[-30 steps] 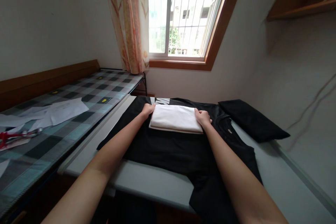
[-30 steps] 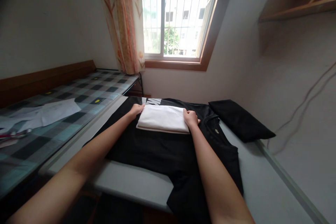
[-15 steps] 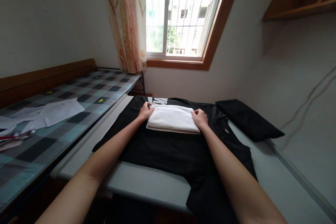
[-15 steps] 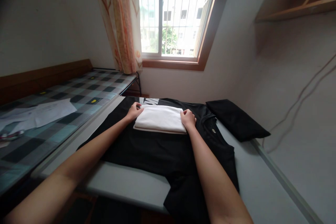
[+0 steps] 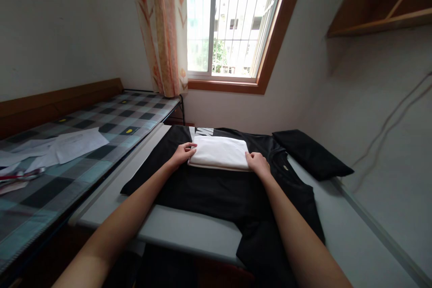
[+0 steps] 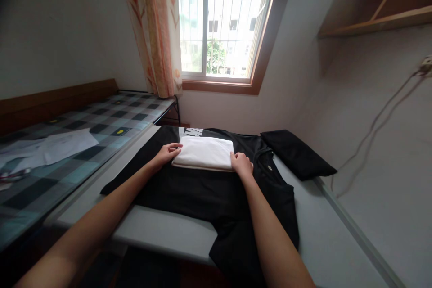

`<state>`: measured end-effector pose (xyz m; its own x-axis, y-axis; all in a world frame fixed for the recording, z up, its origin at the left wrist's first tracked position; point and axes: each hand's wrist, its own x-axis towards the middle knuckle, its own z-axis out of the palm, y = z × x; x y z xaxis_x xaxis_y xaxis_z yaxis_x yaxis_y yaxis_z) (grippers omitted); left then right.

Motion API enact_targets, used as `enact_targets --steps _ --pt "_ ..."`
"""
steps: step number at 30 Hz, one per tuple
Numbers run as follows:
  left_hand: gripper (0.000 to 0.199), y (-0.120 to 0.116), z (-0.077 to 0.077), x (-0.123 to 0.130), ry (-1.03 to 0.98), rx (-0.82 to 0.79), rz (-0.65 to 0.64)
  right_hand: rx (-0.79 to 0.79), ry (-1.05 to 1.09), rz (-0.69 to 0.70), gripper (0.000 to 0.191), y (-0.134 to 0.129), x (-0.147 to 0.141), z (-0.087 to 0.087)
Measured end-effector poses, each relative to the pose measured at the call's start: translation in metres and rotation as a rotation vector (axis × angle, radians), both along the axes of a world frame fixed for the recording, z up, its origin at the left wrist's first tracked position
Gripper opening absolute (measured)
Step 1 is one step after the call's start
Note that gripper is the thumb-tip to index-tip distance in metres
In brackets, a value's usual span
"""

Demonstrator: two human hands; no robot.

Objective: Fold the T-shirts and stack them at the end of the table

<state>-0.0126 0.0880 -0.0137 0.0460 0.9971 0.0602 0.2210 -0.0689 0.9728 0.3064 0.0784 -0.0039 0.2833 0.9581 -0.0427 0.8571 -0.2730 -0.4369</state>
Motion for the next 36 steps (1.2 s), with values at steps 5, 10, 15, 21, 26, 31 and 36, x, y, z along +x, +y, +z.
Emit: enact_targets --steps 5,10,15,21,26,31,36 --pt "0.045 -0.005 0.002 -0.003 -0.037 0.103 -0.013 0.138 0.034 -0.010 0.040 -0.009 0.000 -0.003" --pt "0.047 -0.003 0.000 -0.007 -0.007 0.063 0.011 0.113 0.038 -0.052 0.035 -0.012 0.001 -0.002" --pt "0.059 -0.007 0.004 -0.012 0.063 -0.007 -0.091 0.233 0.103 0.014 0.034 -0.013 0.002 -0.006" --pt "0.057 -0.009 0.012 -0.019 0.154 -0.015 -0.242 0.291 0.155 0.034 0.032 -0.014 0.002 -0.003" --pt "0.045 -0.006 0.010 -0.022 0.177 -0.008 -0.195 0.107 0.033 -0.046 0.033 -0.018 0.000 0.004" --pt "0.049 -0.009 0.011 -0.021 0.192 -0.051 -0.172 0.016 -0.019 -0.036 0.034 -0.020 -0.002 0.004" --pt "0.045 -0.008 0.008 -0.019 0.223 -0.051 -0.131 0.072 -0.045 -0.028 0.032 -0.023 -0.004 0.004"
